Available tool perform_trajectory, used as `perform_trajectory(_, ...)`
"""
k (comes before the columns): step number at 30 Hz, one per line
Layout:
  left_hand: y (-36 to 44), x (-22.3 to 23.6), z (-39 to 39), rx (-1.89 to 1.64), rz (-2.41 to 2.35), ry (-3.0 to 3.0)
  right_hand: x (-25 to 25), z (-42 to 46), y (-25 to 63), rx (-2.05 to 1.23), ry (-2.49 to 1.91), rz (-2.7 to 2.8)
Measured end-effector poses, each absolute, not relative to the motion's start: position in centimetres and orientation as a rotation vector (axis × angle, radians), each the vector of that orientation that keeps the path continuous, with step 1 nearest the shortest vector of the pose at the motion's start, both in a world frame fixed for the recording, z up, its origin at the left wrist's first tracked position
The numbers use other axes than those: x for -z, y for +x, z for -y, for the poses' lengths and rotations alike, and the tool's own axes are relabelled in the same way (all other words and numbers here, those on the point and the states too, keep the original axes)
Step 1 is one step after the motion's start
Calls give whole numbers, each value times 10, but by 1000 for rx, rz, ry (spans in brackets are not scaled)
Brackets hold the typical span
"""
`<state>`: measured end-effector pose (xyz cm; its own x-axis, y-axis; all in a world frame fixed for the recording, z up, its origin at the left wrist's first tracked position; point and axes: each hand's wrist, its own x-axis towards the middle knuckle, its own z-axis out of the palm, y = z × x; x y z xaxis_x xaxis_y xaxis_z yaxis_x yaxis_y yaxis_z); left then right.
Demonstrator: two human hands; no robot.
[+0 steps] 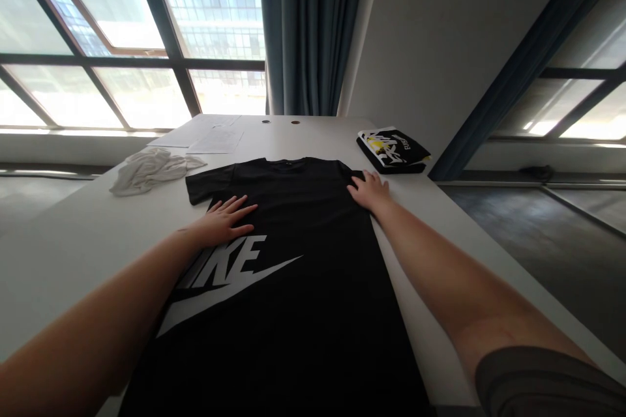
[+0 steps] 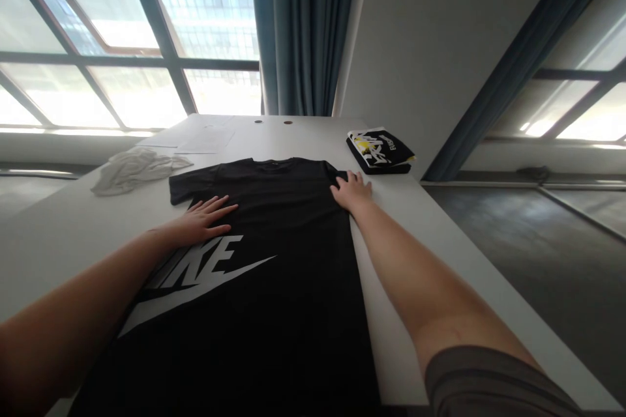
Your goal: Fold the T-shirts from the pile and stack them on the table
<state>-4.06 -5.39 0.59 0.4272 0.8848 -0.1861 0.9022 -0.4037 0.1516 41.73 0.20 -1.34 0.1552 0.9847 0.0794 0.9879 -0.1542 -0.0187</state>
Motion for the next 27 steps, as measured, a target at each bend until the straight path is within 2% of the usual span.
perform_trajectory(4, -45, -6, 53, 106, -1565, 2440, 14, -8, 452, 70, -2497, 1526)
perform_trajectory(8, -45, -4, 54, 71, -1540, 2456, 14, -10, 450, 270, -2265, 1792)
perform_trajectory(11, -45, 0, 50, -4, -1633, 2434, 21, -16, 434, 79, -2158, 2127)
perform_trajectory(14, -48, 5, 42, -120, -1850, 2359, 27, -21, 429, -161, -2276, 2135)
perform_trajectory(21, -53, 3, 42, 23, -1945, 2296, 27, -18, 460, -136, -2477, 1780)
perform_trajectory(27, -82, 8, 8, -535, -2269, 2034, 26, -21, 471, -34, -2526, 1447)
